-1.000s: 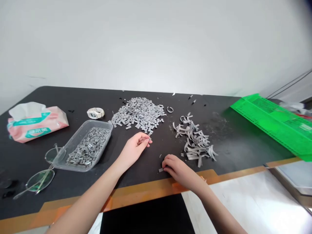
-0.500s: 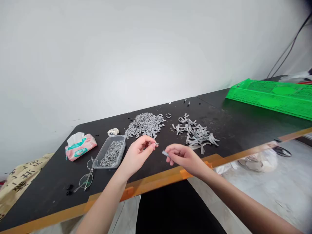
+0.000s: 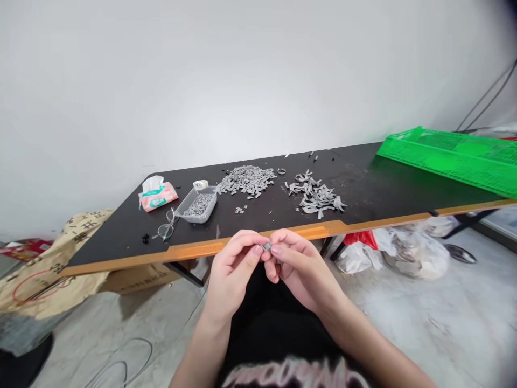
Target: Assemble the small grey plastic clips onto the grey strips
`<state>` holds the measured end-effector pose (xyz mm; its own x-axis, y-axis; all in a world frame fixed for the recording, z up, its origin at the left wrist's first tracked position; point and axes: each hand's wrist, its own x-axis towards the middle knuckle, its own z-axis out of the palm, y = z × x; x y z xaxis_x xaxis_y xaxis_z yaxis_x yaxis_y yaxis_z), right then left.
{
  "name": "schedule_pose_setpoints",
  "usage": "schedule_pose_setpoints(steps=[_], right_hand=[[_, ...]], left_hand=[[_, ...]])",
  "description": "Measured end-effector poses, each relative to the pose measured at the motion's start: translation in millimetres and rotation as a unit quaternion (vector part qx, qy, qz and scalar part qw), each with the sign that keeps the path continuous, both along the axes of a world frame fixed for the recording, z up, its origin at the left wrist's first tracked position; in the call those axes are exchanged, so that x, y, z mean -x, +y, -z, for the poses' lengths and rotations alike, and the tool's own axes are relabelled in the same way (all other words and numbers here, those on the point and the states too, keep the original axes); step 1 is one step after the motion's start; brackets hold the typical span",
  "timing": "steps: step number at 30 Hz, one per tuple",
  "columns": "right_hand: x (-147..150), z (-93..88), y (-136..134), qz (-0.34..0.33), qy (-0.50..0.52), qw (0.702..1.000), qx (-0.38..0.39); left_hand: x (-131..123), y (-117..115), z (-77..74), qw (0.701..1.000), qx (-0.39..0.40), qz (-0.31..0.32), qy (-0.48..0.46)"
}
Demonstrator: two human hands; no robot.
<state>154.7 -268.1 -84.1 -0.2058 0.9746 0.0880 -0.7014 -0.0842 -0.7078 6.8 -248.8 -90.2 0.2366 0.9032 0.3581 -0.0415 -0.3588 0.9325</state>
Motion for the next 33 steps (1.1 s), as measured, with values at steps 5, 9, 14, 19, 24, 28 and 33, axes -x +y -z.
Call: schedule_pose_setpoints(steps=[5,9,14,19,24,28,33], right_hand=[[5,-1.5,-27,-0.052,-0.016,0.999,0.001],[5,-3.1,-33,-0.090,-0.033,0.995,-0.003],[6,-2.2,-29,-0.067,-0.034,0.997,-0.001],[5,-2.0,-21,-0.074,-0.050,0.996,-0.018],[3,-4.8,-6,-0.029,-0.037,0.999,-0.002],[-4,-5.4,18,-0.001,-0.046,0.999,-0.001],[-21,3.8,55,-0.036,-0.118,0.992,0.029]], left_hand=[[5,-42,2.1,0.996,0.031,-0.033,-0.077],[6,-57,-2.9,0.994,0.029,-0.069,-0.084],[6,-60,-4.4,0.993,0.015,-0.095,-0.074],[5,-50,-4.2,0.994,0.022,-0.094,-0.042],[0,-29,-10.0,0.995,-0.013,-0.096,0.002],[-1,-2,-13.7,0.994,-0.048,-0.079,0.056],[3,35,-4.0,0.987,-0.071,-0.056,0.135]])
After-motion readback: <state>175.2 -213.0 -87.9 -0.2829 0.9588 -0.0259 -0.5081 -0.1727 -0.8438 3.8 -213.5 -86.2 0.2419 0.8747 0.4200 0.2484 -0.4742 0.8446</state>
